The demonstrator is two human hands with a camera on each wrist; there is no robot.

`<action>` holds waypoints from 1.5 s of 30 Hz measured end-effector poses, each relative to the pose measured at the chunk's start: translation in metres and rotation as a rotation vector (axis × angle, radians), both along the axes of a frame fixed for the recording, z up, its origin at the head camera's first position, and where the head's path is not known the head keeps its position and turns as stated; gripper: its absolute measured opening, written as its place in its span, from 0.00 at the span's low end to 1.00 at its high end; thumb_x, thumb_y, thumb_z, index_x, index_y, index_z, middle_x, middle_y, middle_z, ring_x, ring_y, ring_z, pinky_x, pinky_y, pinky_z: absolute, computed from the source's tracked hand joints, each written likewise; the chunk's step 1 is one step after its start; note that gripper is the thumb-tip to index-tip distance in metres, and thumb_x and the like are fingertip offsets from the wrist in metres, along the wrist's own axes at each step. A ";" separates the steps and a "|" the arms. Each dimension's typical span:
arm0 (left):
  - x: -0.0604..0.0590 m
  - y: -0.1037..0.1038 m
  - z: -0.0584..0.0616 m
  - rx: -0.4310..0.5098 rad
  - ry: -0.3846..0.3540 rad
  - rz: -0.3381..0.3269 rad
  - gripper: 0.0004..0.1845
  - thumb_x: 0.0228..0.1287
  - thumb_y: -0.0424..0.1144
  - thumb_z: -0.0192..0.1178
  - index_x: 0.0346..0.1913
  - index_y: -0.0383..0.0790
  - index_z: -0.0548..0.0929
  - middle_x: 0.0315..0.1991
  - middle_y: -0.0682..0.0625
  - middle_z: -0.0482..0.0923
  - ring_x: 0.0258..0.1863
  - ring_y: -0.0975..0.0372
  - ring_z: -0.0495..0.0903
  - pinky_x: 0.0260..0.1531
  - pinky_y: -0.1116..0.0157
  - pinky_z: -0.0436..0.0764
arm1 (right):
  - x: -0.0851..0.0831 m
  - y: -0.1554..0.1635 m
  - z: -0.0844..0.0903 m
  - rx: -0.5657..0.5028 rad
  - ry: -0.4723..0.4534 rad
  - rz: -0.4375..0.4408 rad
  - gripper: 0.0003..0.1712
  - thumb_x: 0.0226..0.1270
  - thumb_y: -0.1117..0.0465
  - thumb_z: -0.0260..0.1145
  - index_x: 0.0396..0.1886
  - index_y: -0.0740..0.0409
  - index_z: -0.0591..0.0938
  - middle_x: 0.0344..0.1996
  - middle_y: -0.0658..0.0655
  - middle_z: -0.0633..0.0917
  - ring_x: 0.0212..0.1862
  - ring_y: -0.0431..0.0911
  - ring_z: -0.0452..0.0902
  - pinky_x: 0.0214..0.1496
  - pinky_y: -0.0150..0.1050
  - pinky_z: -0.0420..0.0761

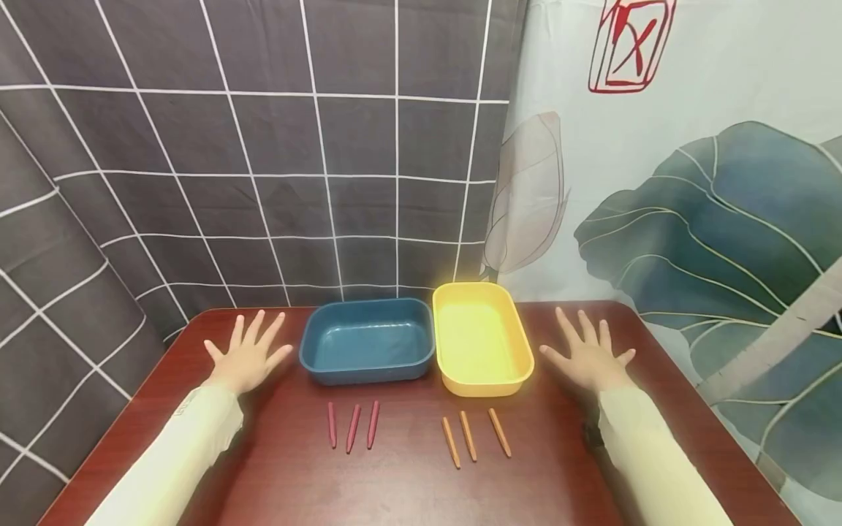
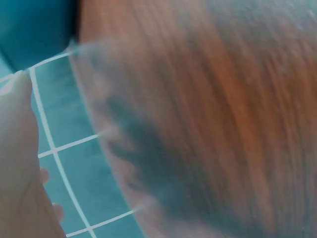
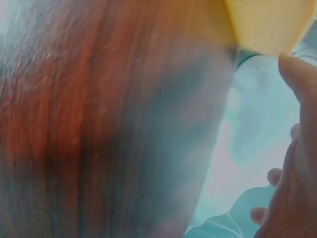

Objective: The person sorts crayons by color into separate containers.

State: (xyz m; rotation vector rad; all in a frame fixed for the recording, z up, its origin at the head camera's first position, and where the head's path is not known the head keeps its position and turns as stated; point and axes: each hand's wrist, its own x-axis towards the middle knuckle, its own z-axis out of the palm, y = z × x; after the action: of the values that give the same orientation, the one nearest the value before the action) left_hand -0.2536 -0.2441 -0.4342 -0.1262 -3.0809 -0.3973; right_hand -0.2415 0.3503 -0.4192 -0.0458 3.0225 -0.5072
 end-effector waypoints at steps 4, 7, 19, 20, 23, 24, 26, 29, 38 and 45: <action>0.008 0.000 0.009 0.005 0.062 -0.033 0.42 0.74 0.61 0.51 0.82 0.49 0.51 0.81 0.36 0.43 0.78 0.35 0.36 0.59 0.20 0.32 | 0.006 -0.003 0.003 -0.036 0.034 -0.001 0.58 0.69 0.28 0.55 0.83 0.54 0.41 0.77 0.77 0.40 0.74 0.79 0.27 0.54 0.90 0.36; 0.015 0.001 0.014 0.016 0.098 -0.066 0.42 0.74 0.60 0.52 0.82 0.46 0.52 0.81 0.37 0.45 0.78 0.37 0.39 0.63 0.22 0.35 | 0.016 -0.008 0.007 -0.079 0.094 0.021 0.57 0.70 0.32 0.59 0.82 0.61 0.46 0.75 0.79 0.44 0.73 0.80 0.35 0.58 0.87 0.46; 0.039 0.032 0.024 0.003 0.211 -0.175 0.43 0.72 0.58 0.57 0.80 0.38 0.57 0.79 0.36 0.53 0.78 0.39 0.49 0.68 0.29 0.51 | 0.069 -0.052 0.029 -0.225 0.348 0.132 0.33 0.63 0.56 0.75 0.63 0.68 0.76 0.55 0.70 0.78 0.52 0.64 0.80 0.49 0.60 0.84; 0.041 0.035 0.024 -0.004 0.216 -0.183 0.43 0.71 0.58 0.58 0.80 0.38 0.58 0.78 0.36 0.54 0.77 0.39 0.50 0.68 0.29 0.52 | 0.073 -0.056 0.028 -0.241 0.363 0.144 0.30 0.62 0.58 0.76 0.60 0.67 0.79 0.52 0.68 0.80 0.49 0.62 0.82 0.46 0.57 0.85; 0.044 0.044 0.022 -0.010 0.226 -0.214 0.44 0.70 0.58 0.60 0.79 0.36 0.59 0.77 0.35 0.57 0.77 0.39 0.53 0.68 0.31 0.55 | 0.081 -0.070 0.025 -0.274 0.364 0.170 0.22 0.59 0.62 0.77 0.51 0.64 0.83 0.41 0.59 0.84 0.40 0.51 0.85 0.41 0.48 0.87; 0.045 0.046 0.022 -0.009 0.228 -0.224 0.44 0.70 0.58 0.60 0.78 0.35 0.60 0.77 0.35 0.57 0.77 0.39 0.53 0.69 0.32 0.55 | 0.083 -0.074 0.023 -0.280 0.352 0.174 0.19 0.58 0.62 0.78 0.48 0.63 0.84 0.38 0.56 0.85 0.38 0.48 0.84 0.40 0.44 0.87; 0.046 0.050 0.022 -0.004 0.231 -0.244 0.44 0.69 0.57 0.61 0.78 0.34 0.61 0.77 0.35 0.58 0.77 0.39 0.54 0.69 0.34 0.57 | 0.085 -0.081 0.021 -0.284 0.302 0.182 0.17 0.57 0.62 0.78 0.45 0.62 0.85 0.33 0.51 0.84 0.34 0.42 0.81 0.37 0.39 0.85; 0.046 0.055 0.020 0.006 0.229 -0.263 0.44 0.69 0.57 0.62 0.77 0.32 0.61 0.77 0.35 0.58 0.77 0.40 0.55 0.71 0.36 0.57 | 0.086 -0.090 0.016 -0.306 0.208 0.185 0.15 0.56 0.61 0.79 0.41 0.60 0.85 0.29 0.46 0.83 0.32 0.38 0.78 0.34 0.34 0.81; 0.042 0.062 0.011 0.000 0.174 -0.253 0.45 0.70 0.58 0.60 0.77 0.29 0.59 0.77 0.34 0.57 0.78 0.40 0.52 0.72 0.39 0.57 | 0.083 -0.110 -0.002 -0.295 0.026 0.124 0.14 0.52 0.63 0.79 0.35 0.61 0.83 0.24 0.48 0.79 0.27 0.41 0.74 0.29 0.36 0.75; 0.040 0.067 0.011 -0.001 0.129 -0.251 0.47 0.70 0.59 0.60 0.77 0.29 0.58 0.77 0.33 0.56 0.78 0.40 0.50 0.73 0.40 0.56 | 0.083 -0.124 -0.009 -0.275 0.001 0.046 0.16 0.48 0.67 0.80 0.31 0.62 0.80 0.18 0.50 0.77 0.21 0.42 0.73 0.28 0.37 0.75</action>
State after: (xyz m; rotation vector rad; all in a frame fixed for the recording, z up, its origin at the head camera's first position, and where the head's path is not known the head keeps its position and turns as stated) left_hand -0.2134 -0.1776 -0.4236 -0.5205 -2.9442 -0.3782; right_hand -0.1583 0.2260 -0.4281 -0.1306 2.9209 -0.9125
